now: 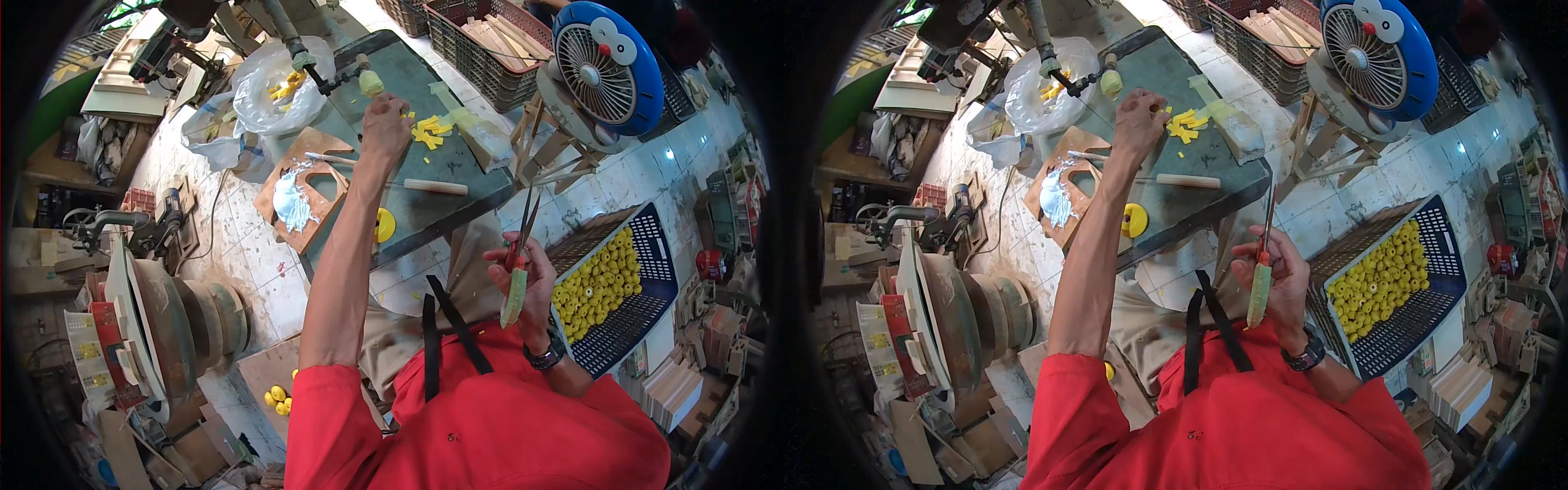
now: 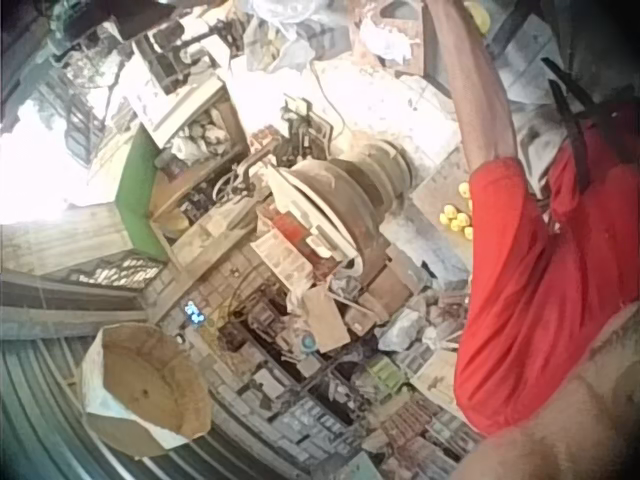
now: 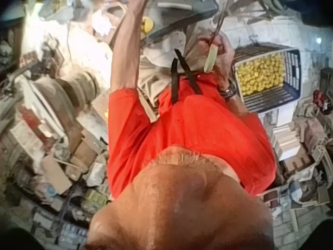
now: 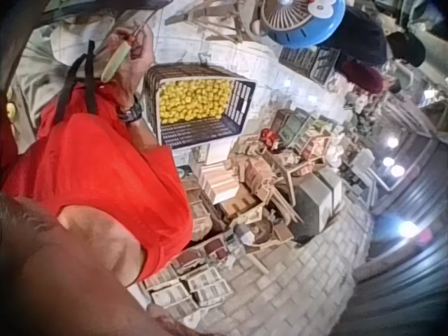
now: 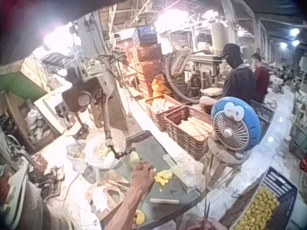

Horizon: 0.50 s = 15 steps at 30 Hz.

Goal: Assembling small yellow toy components by gluing and trimming pieces at a workshop station.

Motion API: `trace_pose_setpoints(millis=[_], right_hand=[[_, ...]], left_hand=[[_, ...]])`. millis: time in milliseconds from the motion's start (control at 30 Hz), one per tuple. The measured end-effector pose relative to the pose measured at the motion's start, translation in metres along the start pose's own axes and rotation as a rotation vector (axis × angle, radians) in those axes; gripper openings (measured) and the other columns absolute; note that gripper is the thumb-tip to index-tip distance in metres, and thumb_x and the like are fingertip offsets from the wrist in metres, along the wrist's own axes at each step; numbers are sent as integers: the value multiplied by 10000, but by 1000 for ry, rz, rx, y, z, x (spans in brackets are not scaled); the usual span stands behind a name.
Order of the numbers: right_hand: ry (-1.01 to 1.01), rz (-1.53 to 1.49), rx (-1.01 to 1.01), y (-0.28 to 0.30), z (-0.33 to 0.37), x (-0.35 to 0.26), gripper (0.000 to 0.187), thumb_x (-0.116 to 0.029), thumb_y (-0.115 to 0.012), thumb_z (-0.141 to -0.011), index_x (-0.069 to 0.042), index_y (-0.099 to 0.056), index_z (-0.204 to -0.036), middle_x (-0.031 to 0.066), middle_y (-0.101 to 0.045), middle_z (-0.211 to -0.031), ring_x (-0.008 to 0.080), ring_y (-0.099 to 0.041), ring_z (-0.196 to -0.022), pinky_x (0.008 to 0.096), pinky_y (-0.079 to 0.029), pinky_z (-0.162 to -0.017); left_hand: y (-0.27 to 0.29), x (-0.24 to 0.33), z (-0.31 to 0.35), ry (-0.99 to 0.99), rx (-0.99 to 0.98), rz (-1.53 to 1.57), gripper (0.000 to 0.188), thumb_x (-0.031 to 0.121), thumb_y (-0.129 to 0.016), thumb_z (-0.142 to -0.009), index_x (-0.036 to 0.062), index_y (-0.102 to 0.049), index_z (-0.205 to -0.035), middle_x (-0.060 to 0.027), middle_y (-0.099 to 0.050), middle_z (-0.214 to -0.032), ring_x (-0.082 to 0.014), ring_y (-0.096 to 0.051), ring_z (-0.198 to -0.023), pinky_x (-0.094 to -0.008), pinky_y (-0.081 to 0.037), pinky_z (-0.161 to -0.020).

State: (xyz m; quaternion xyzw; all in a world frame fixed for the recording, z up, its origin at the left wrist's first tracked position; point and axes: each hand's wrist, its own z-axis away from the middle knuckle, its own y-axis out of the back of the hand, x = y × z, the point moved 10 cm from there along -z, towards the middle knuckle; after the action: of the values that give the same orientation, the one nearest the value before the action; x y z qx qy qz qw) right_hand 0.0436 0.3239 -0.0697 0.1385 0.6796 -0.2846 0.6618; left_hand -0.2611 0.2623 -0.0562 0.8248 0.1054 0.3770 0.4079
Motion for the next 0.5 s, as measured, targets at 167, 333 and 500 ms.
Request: trace_pose_setpoints(millis=[167, 333, 500], right_hand=[[-14, 33, -40, -7, 2, 0, 461, 1, -703, -811, -12, -497, -1222, 88, -665, -962, 50, -590, -774, 185, -467, -666], [-44, -11, -60, -12, -1, 2, 471, 2, -707, -806, -13, -497, -1227, 87, -665, -963, 66, -604, -784, 198, -479, -679], [-5, 21, -90, -28, -19, -3, 479, 7, -714, -799, -16, -499, -1226, 90, -665, -965, 94, -616, -825, 212, -489, -709]], left_hand=[[7, -10, 2, 144, 35, 101, 228, 102, -657, -777, 1, -697, -978, -125, -666, -872, -220, -657, -768, -295, -520, -732], [27, -5, 15, 232, 159, 170, 226, 114, -647, -809, 16, -705, -1004, -122, -701, -816, -184, -673, -745, -281, -519, -717], [47, -2, 49, 438, 349, 499, 241, 89, -661, -828, -39, -682, -1031, -107, -696, -878, -142, -655, -786, -253, -514, -711]])
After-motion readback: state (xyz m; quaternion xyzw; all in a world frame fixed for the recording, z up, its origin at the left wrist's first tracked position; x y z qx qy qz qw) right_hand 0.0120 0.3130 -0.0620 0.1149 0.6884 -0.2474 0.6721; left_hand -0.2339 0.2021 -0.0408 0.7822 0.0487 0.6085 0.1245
